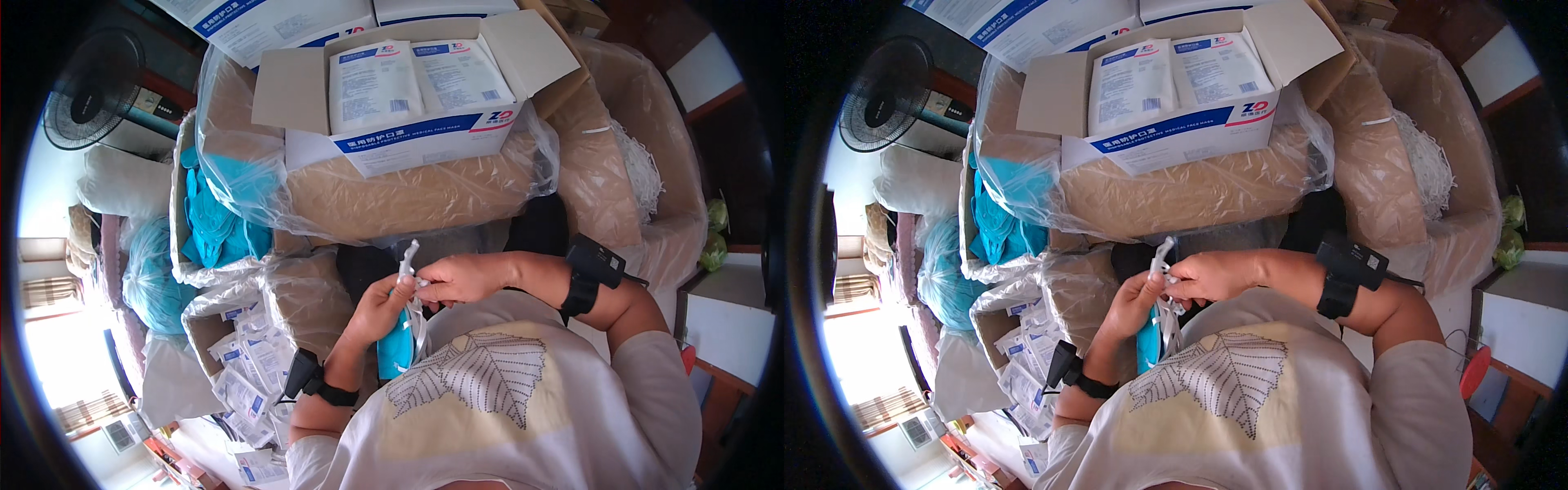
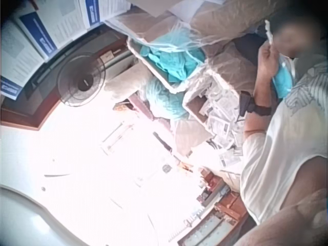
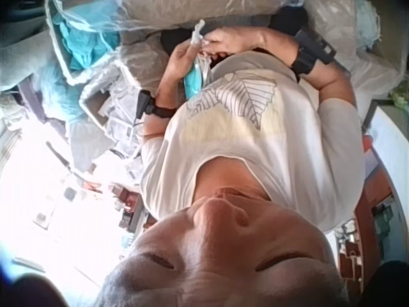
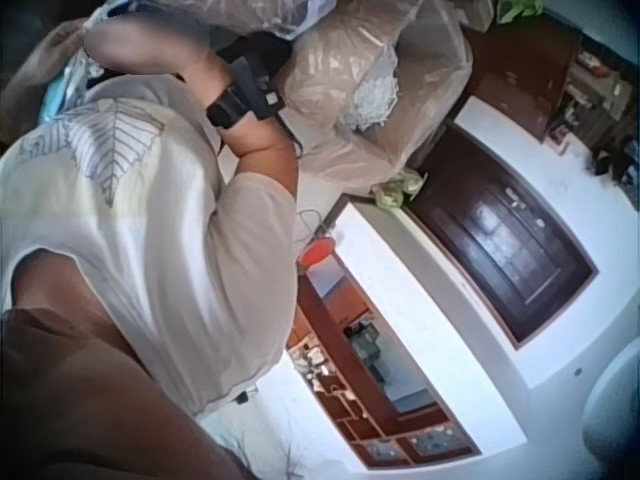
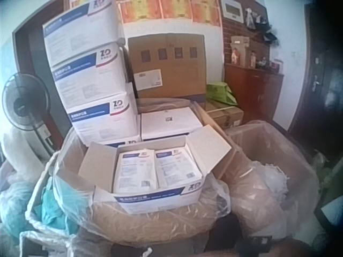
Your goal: The recorder is sorting, counting, and organizing blue surgical masks and their packaging from cardboard boxes.
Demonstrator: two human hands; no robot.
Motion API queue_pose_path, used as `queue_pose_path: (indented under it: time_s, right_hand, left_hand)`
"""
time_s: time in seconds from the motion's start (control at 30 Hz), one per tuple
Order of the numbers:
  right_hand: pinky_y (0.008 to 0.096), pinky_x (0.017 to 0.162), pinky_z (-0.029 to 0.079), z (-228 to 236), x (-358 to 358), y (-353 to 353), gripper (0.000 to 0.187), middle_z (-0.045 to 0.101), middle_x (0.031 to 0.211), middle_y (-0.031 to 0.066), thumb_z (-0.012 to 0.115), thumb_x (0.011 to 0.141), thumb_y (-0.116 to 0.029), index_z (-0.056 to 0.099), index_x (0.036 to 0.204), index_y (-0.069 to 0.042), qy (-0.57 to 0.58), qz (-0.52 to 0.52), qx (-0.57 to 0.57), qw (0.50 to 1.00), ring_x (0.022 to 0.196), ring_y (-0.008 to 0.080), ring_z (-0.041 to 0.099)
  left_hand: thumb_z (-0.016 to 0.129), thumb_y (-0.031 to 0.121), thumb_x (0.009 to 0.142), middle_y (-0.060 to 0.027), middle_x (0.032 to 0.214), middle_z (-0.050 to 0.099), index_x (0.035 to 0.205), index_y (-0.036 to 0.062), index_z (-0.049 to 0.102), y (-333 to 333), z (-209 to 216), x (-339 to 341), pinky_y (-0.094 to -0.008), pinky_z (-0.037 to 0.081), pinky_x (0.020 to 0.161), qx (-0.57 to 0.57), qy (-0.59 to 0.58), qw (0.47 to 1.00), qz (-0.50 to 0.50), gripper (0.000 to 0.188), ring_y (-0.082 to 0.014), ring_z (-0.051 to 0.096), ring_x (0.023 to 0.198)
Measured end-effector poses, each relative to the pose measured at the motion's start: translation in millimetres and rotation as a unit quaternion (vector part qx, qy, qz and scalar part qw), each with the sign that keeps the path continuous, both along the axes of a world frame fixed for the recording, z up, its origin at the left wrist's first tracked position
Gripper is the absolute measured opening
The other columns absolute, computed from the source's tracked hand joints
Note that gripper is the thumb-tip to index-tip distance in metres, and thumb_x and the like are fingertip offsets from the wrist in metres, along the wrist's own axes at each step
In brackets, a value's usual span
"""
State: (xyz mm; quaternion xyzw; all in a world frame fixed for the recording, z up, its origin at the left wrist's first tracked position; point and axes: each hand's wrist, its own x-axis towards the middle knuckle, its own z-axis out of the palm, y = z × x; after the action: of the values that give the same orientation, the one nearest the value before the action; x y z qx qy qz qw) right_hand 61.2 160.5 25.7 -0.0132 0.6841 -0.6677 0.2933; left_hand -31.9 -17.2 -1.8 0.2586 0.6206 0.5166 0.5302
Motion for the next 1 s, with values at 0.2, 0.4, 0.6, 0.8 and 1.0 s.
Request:
queue_pose_path:
  time_s: [0.2,0.4,0.6,0.8,1.0]
  right_hand:
    - [0.0308,0.067,0.043,-2,0,1,0.03,0.059,0.082,0.0093,0.041,0.089,-0.027,0.053,0.093,0.001,0.01,0.096,0.11,0.989,0.071,0.0178,0.054]
    - [0.0313,0.064,0.041,-13,12,-4,0.029,0.058,0.076,0.0105,0.044,0.088,-0.027,0.055,0.088,0.0,0.018,0.025,0.065,0.997,0.069,0.0167,0.053]
    - [0.0335,0.065,0.04,11,15,8,0.03,0.057,0.079,0.0126,0.04,0.09,-0.029,0.053,0.09,-0.002,0.043,0.047,0.061,0.996,0.071,0.02,0.054]
    - [0.0343,0.063,0.04,42,33,39,0.032,0.053,0.07,0.0105,0.035,0.092,-0.029,0.048,0.083,-0.001,0.021,0.164,0.131,0.977,0.067,0.0212,0.052]
    - [0.028,0.056,0.04,22,85,105,0.027,0.049,0.066,0.0033,0.037,0.091,-0.026,0.049,0.081,-0.003,-0.19,0.066,0.07,0.977,0.064,0.0128,0.049]
  left_hand:
    - [0.042,0.035,0.09,-0.0012,0.08,0.057,0.092,-0.0017,0.056,6,-3,7,-0.0221,0.041,0.069,-0.086,0.039,0.99,-0.105,0.04,-0.0064,0.048,0.076]
    - [0.043,0.033,0.09,-0.0013,0.073,0.059,0.084,-0.0002,0.058,2,-14,10,-0.0245,0.041,0.061,-0.068,0.147,0.981,-0.105,0.037,-0.0079,0.05,0.068]
    - [0.046,0.023,0.09,0.0012,0.07,0.054,0.082,0.0019,0.058,1,-4,9,-0.0205,0.038,0.058,-0.009,-0.107,0.99,-0.088,0.025,-0.0055,0.045,0.065]
    - [0.049,0.019,0.088,0.0056,0.063,0.045,0.07,0.0027,0.052,6,5,7,-0.0221,0.035,0.053,0.077,-0.051,0.98,-0.175,0.024,-0.004,0.039,0.06]
    - [0.05,0.022,0.087,0.0071,0.064,0.051,0.08,0.007,0.061,-42,-22,-20,-0.0195,0.036,0.052,-0.056,-0.043,0.993,0.094,0.02,-0.0017,0.045,0.06]
